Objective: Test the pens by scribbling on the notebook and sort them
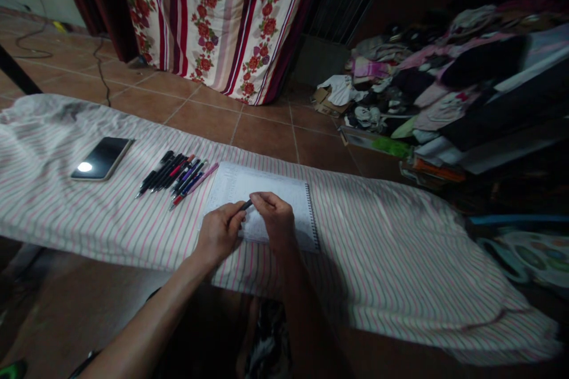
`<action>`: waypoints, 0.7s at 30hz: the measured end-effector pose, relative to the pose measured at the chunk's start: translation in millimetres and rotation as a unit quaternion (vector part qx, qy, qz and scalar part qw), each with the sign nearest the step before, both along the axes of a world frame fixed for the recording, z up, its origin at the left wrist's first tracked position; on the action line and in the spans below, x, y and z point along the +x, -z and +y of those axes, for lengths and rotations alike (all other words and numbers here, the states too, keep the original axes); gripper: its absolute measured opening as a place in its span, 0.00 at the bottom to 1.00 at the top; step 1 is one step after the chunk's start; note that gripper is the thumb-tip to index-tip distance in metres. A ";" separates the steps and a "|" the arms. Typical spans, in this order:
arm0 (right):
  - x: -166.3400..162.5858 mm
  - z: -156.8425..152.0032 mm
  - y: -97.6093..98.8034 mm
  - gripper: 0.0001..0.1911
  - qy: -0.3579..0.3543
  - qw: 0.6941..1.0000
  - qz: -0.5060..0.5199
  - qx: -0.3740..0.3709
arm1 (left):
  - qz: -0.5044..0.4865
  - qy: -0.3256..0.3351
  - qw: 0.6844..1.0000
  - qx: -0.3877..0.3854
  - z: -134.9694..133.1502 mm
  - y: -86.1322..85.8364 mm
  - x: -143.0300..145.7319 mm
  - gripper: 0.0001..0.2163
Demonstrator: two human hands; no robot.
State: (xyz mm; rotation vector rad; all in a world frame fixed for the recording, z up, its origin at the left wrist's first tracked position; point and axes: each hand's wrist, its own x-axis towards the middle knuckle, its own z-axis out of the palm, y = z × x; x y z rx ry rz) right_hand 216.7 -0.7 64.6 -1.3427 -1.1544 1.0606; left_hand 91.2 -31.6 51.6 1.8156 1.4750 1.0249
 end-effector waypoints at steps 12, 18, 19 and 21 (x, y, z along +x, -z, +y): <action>-5.5 -1.8 -5.5 0.14 0.005 0.998 0.052 -0.032 | -0.041 -0.026 0.999 0.005 3.1 2.5 -1.1 0.13; -2.7 0.4 -3.5 0.14 0.019 0.999 0.035 -0.033 | 0.020 -0.037 0.999 0.012 2.6 -1.4 1.0 0.13; -2.7 0.6 -2.8 0.14 0.023 0.999 0.029 -0.030 | 0.045 -0.043 0.998 0.019 2.3 -1.7 1.5 0.13; -3.4 0.6 -2.2 0.15 0.029 0.999 0.016 -0.026 | 0.069 -0.055 0.996 0.029 2.1 -1.1 2.6 0.14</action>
